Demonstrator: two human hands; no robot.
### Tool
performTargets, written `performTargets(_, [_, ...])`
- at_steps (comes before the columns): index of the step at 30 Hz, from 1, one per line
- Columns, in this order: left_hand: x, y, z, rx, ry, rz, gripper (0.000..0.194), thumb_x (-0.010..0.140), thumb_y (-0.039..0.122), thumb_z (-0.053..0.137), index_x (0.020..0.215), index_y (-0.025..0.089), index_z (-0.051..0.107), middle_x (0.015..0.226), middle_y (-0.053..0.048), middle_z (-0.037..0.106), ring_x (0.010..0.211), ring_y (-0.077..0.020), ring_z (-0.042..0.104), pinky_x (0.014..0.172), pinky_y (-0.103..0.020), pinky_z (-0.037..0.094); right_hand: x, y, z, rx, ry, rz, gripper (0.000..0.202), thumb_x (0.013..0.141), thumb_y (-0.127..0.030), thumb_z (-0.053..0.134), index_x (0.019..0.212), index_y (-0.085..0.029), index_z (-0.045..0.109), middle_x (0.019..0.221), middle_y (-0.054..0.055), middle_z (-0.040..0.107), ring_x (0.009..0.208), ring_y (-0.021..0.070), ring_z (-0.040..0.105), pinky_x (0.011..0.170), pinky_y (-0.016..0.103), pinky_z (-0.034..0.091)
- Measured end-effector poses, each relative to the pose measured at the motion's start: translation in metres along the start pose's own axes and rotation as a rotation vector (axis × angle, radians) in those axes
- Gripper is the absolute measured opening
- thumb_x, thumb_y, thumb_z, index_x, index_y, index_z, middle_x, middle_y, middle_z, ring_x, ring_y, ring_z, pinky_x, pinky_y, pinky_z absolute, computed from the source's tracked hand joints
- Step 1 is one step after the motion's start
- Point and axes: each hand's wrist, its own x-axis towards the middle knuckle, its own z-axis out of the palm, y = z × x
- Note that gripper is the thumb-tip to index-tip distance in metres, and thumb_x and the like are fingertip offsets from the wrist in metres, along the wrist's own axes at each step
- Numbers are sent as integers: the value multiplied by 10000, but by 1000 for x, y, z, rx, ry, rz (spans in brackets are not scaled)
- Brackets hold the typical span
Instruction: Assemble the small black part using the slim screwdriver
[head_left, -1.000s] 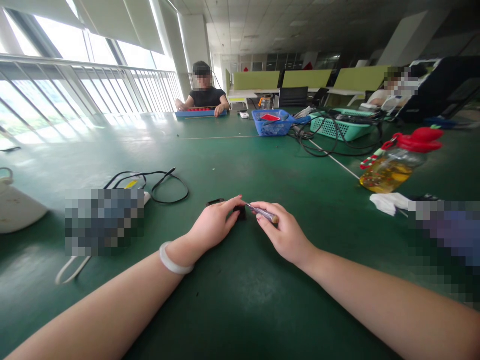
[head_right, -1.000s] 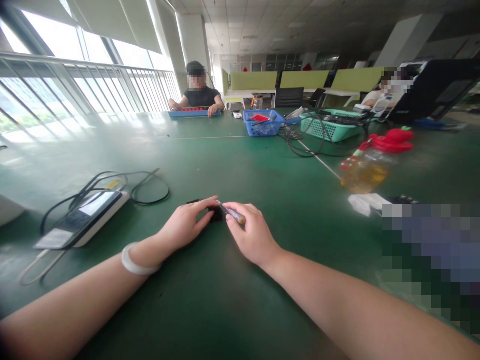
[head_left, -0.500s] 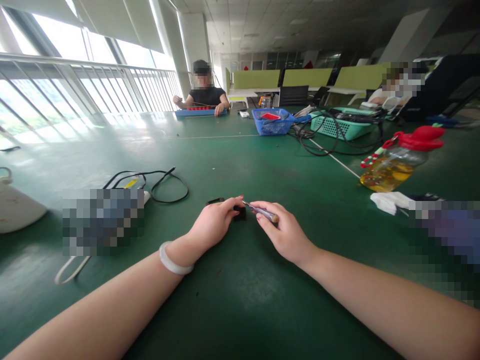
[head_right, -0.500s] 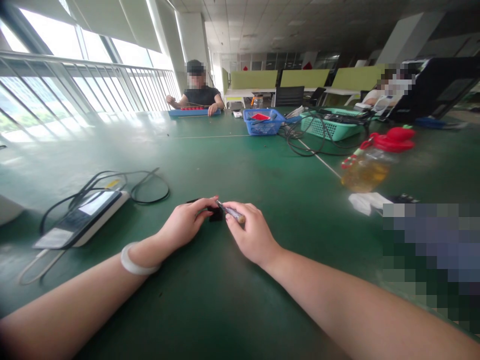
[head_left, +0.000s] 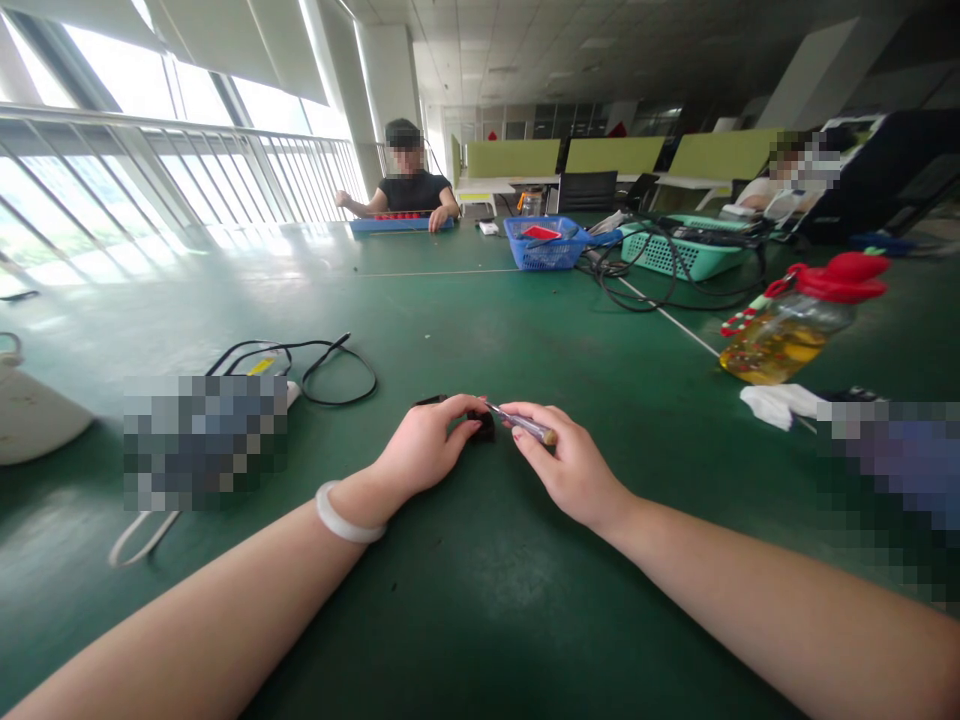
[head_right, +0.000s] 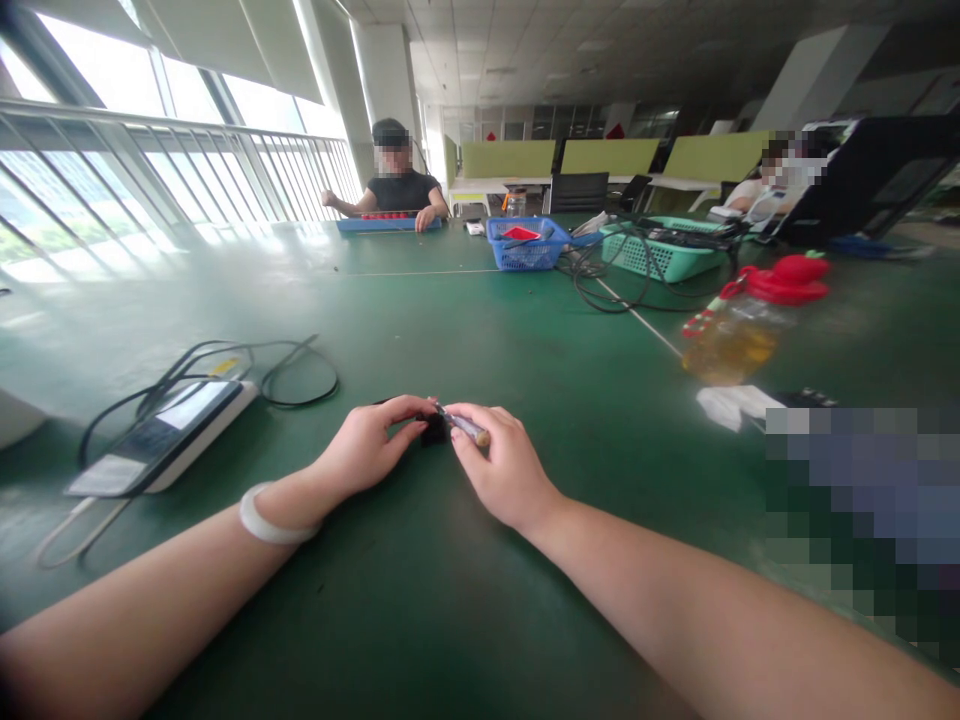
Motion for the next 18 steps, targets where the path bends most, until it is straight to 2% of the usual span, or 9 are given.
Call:
performTargets(12, [-1,0,0,46,21,15,225,863,217,510,1043,254,639,1137,17,685,1014,-178,653,933,-296,492,-1,0,0,6,8,-1,278,863,-283,503,1104,-236,633,1067,53,676,1006,206,613,907,361,466])
performTargets(18, [0,0,0,45,-5,20,222,863,205,503,1022,260,648,1147,19,681,1054,-185,638,951,-317,485,-1,-1,-1,0,1,11,276,867,-283,502,1107,-236,630,1069,54,676,1010,209,614,911,366,469])
